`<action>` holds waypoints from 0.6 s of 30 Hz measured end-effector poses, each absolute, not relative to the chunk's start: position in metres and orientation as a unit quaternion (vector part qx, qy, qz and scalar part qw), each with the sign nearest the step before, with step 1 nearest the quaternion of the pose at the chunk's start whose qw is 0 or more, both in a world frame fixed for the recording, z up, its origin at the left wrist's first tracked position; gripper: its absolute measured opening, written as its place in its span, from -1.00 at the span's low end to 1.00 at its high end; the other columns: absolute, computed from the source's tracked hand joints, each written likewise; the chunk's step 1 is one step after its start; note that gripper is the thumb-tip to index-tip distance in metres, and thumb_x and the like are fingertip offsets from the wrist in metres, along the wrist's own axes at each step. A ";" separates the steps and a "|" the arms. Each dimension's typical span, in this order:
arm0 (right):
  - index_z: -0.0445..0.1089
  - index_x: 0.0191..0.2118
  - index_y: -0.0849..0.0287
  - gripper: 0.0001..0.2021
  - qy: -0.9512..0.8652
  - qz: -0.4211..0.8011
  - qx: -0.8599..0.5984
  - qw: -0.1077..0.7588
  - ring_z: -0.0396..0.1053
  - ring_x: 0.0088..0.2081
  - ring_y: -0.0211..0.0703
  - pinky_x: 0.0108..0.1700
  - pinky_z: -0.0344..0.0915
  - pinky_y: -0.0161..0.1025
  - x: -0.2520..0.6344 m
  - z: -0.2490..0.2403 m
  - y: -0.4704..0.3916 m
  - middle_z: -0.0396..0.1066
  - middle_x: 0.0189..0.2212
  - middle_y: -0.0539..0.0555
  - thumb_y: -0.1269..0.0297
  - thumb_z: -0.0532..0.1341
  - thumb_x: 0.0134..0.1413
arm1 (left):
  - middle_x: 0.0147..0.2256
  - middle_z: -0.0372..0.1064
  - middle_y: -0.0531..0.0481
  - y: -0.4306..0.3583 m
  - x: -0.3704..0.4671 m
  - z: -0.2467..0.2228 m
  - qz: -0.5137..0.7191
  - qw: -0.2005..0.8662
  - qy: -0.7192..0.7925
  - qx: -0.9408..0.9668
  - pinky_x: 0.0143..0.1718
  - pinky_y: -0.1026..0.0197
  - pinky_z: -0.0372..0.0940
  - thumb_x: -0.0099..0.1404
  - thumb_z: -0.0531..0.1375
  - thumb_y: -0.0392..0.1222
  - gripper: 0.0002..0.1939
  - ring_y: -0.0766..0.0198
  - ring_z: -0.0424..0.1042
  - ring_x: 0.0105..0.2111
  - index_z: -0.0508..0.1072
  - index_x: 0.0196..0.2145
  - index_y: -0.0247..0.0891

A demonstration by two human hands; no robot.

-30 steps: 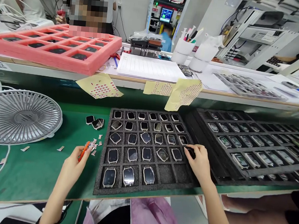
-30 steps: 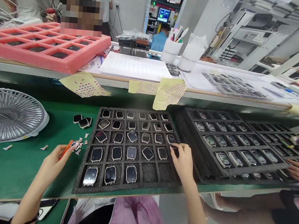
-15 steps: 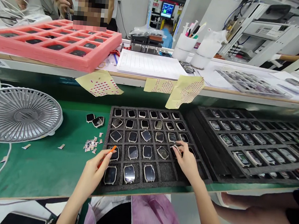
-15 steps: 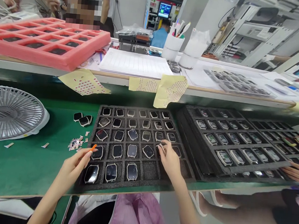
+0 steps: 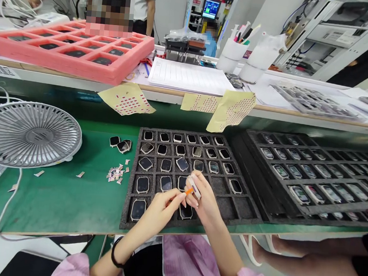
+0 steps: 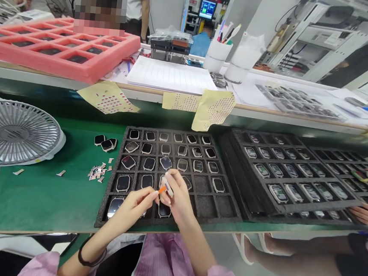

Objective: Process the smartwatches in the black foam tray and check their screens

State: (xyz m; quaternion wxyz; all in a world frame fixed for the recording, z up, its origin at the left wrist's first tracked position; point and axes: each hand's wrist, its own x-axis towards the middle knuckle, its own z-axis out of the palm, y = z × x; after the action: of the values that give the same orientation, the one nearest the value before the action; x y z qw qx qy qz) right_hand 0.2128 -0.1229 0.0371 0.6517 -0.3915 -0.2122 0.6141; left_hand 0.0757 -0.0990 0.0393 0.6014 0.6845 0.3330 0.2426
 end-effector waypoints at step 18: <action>0.13 -0.44 0.13 -0.68 -0.151 0.716 -0.303 0.610 -0.30 -0.80 -0.54 -0.81 -0.26 -0.54 0.204 0.031 -0.119 0.12 -0.74 -0.25 0.17 0.32 -0.03 | -0.71 -0.07 0.21 -0.101 0.077 0.029 0.259 0.673 0.318 0.616 -0.67 0.34 -0.13 0.27 0.02 0.20 -0.50 0.47 -0.10 -0.70 0.36 -0.51 -0.31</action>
State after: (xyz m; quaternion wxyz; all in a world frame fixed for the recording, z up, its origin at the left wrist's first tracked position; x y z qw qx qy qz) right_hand 0.2039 -0.1189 0.0309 0.6103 -0.3026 -0.1509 0.7164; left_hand 0.0767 -0.1012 0.0294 0.6729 0.6157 0.3181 0.2586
